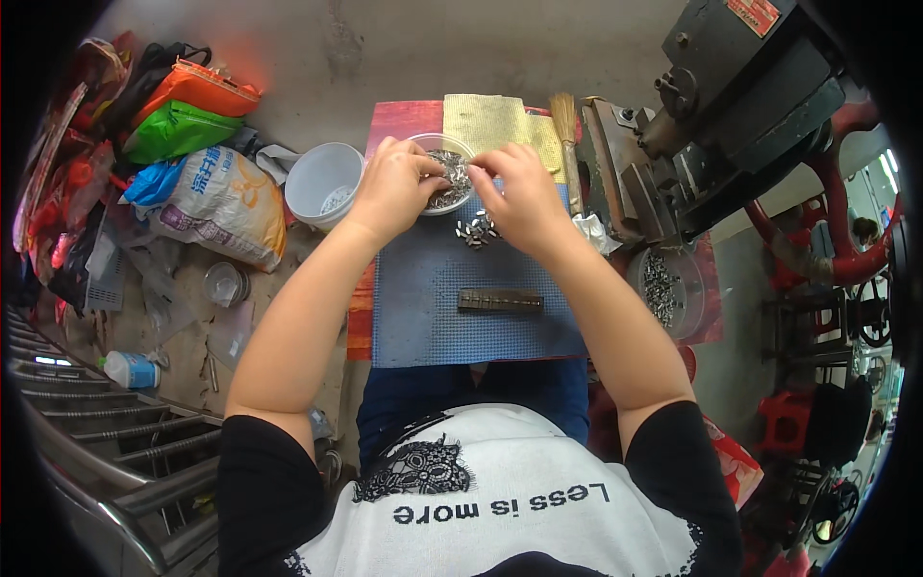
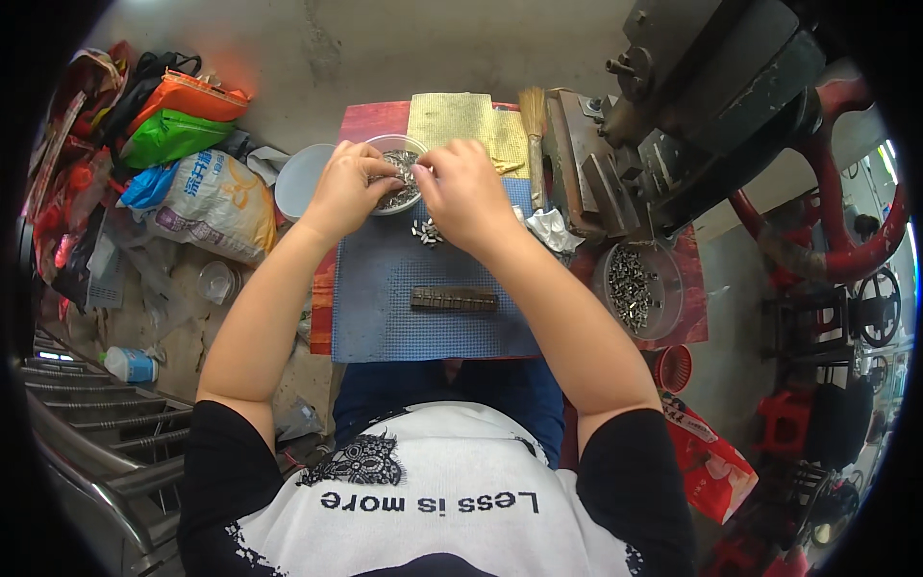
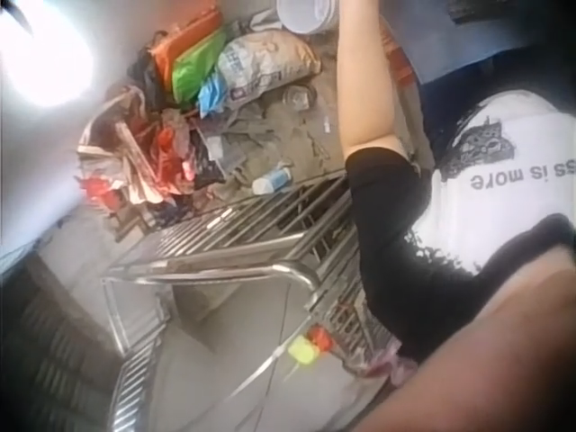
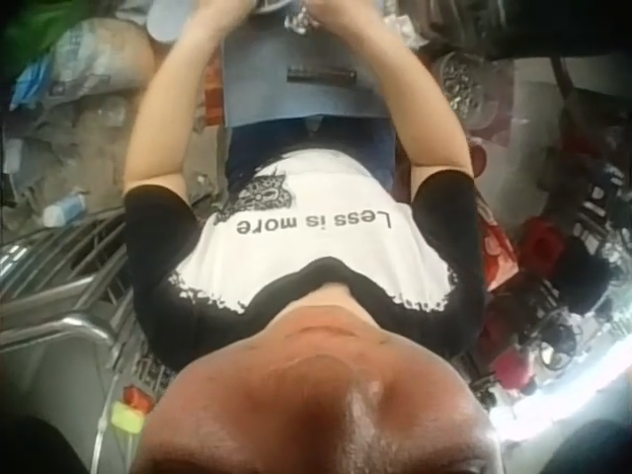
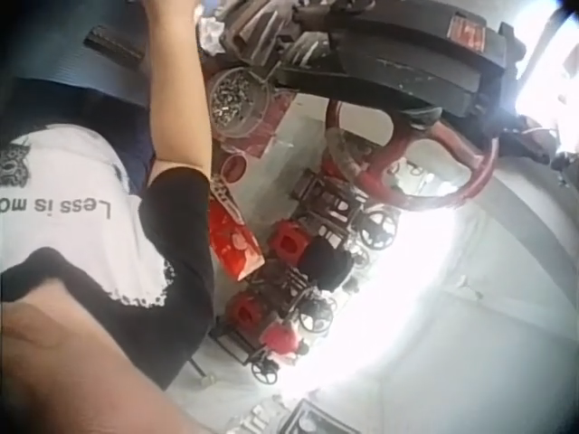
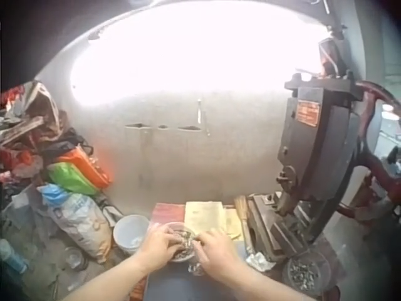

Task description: The recorder is placing small metal fasteners into an alignment tool and then using a manual press to secure them.

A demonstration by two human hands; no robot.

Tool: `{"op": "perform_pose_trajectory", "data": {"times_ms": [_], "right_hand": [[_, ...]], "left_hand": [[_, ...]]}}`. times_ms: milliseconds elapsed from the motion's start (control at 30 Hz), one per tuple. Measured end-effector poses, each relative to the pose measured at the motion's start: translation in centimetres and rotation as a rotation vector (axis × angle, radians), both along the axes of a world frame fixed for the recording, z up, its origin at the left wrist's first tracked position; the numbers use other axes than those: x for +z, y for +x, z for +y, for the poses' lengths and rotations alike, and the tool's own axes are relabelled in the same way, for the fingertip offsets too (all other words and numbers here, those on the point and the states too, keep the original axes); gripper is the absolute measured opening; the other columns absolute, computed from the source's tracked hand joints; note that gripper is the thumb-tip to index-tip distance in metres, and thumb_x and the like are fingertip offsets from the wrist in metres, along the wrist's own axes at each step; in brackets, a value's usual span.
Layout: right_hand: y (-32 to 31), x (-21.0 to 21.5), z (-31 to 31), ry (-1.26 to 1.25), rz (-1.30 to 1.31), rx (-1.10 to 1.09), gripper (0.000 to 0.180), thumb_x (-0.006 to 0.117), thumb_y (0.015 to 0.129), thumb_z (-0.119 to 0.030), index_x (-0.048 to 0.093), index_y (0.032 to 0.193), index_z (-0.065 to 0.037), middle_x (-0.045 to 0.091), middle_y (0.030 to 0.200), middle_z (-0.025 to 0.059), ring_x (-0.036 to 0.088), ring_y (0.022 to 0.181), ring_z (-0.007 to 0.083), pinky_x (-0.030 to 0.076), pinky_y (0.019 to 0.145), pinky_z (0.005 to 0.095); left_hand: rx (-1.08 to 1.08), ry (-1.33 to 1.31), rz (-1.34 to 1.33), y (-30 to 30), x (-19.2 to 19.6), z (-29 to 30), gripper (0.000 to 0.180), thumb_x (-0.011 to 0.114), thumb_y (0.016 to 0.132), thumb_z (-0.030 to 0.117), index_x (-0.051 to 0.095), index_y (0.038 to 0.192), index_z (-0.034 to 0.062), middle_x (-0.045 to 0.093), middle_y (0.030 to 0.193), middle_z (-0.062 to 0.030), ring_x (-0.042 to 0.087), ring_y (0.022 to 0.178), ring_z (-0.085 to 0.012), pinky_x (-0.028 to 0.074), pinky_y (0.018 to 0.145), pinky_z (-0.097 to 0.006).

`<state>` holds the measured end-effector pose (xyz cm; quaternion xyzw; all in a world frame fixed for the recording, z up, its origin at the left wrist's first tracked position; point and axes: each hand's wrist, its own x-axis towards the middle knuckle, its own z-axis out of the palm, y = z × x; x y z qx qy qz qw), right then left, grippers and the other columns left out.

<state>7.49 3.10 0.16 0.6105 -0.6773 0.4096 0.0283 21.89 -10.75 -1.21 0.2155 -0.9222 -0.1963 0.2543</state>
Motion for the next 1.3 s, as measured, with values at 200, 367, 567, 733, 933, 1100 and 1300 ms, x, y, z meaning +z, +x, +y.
{"op": "perform_pose_trajectory", "data": {"times_ms": [200, 367, 567, 733, 933, 1100, 1300], "right_hand": [[0.6, 0.4, -3.4, 0.251, 0.172, -0.005, 0.024, 0.061, 0.094, -0.024, 0.071, 0.091, -0.003, 0.066, 0.093, 0.0165, 0.058, 0.099, 0.0364, 0.047, 0.089, 0.0456], [-0.1, -0.3, -4.2, 0.161, 0.090, 0.126, 0.023, 0.059, 0.094, -0.022, 0.068, 0.091, -0.001, 0.067, 0.094, 0.0185, 0.060, 0.097, 0.0387, 0.047, 0.090, 0.0467], [-0.1, 1.0, -4.5, 0.261, -0.062, 0.144, 0.027, 0.062, 0.095, -0.027, 0.067, 0.090, -0.001, 0.068, 0.088, 0.0176, 0.062, 0.090, 0.0353, 0.049, 0.081, 0.0446], [-1.0, 1.0, -5.0, 0.422, -0.376, 0.109, 0.040, 0.067, 0.094, -0.039, 0.068, 0.087, 0.001, 0.069, 0.081, 0.0139, 0.065, 0.076, 0.0225, 0.050, 0.069, 0.0390], [0.3, 0.3, -5.2, 0.210, -0.596, 0.016, 0.032, 0.078, 0.084, -0.032, 0.078, 0.088, 0.000, 0.074, 0.079, 0.0124, 0.068, 0.073, 0.0170, 0.054, 0.069, 0.0333], [0.1, -0.1, -5.1, 0.234, -0.651, 0.038, 0.025, 0.076, 0.090, -0.021, 0.074, 0.090, 0.004, 0.073, 0.082, 0.0060, 0.063, 0.075, 0.0090, 0.050, 0.068, 0.0260], [0.4, 0.6, -5.2, 0.323, -0.560, 0.014, 0.021, 0.072, 0.093, -0.017, 0.072, 0.092, 0.005, 0.072, 0.082, 0.0061, 0.063, 0.075, 0.0092, 0.051, 0.068, 0.0271]], "left_hand": [[-0.012, -0.002, 0.058, 0.6, -0.4, -0.4, 0.016, 0.076, 0.080, 0.021, 0.080, 0.093, 0.0110, 0.073, 0.105, -0.0040, 0.058, 0.111, -0.0272, 0.043, 0.101, -0.042], [-0.106, 0.234, 0.144, 0.8, 0.1, -0.3, 0.018, 0.072, 0.084, 0.017, 0.078, 0.100, 0.0103, 0.073, 0.116, -0.0023, 0.051, 0.133, -0.0278, 0.033, 0.113, -0.045], [-0.091, 0.278, 0.141, 1.1, -0.5, -1.2, 0.020, 0.071, 0.088, 0.017, 0.078, 0.106, 0.0143, 0.073, 0.119, -0.0009, 0.047, 0.138, -0.0286, 0.027, 0.117, -0.049], [-0.073, 0.160, 0.212, 1.1, -0.3, -0.9, 0.018, 0.071, 0.088, 0.018, 0.079, 0.104, 0.0153, 0.074, 0.115, -0.0014, 0.051, 0.135, -0.0293, 0.027, 0.116, -0.055], [-0.004, 0.274, 0.268, 1.2, -0.8, -0.5, 0.016, 0.070, 0.087, 0.024, 0.080, 0.096, 0.0138, 0.074, 0.111, -0.0079, 0.057, 0.128, -0.0295, 0.028, 0.115, -0.055], [0.123, 0.041, 0.221, 0.7, -0.8, 0.6, 0.018, 0.072, 0.086, 0.025, 0.079, 0.090, 0.0093, 0.075, 0.101, -0.0129, 0.061, 0.119, -0.0253, 0.032, 0.111, -0.052], [0.170, -0.094, 0.179, 1.1, -0.2, 0.7, 0.019, 0.077, 0.082, 0.031, 0.079, 0.087, 0.0119, 0.075, 0.100, -0.0100, 0.063, 0.115, -0.0226, 0.029, 0.111, -0.051]]}}
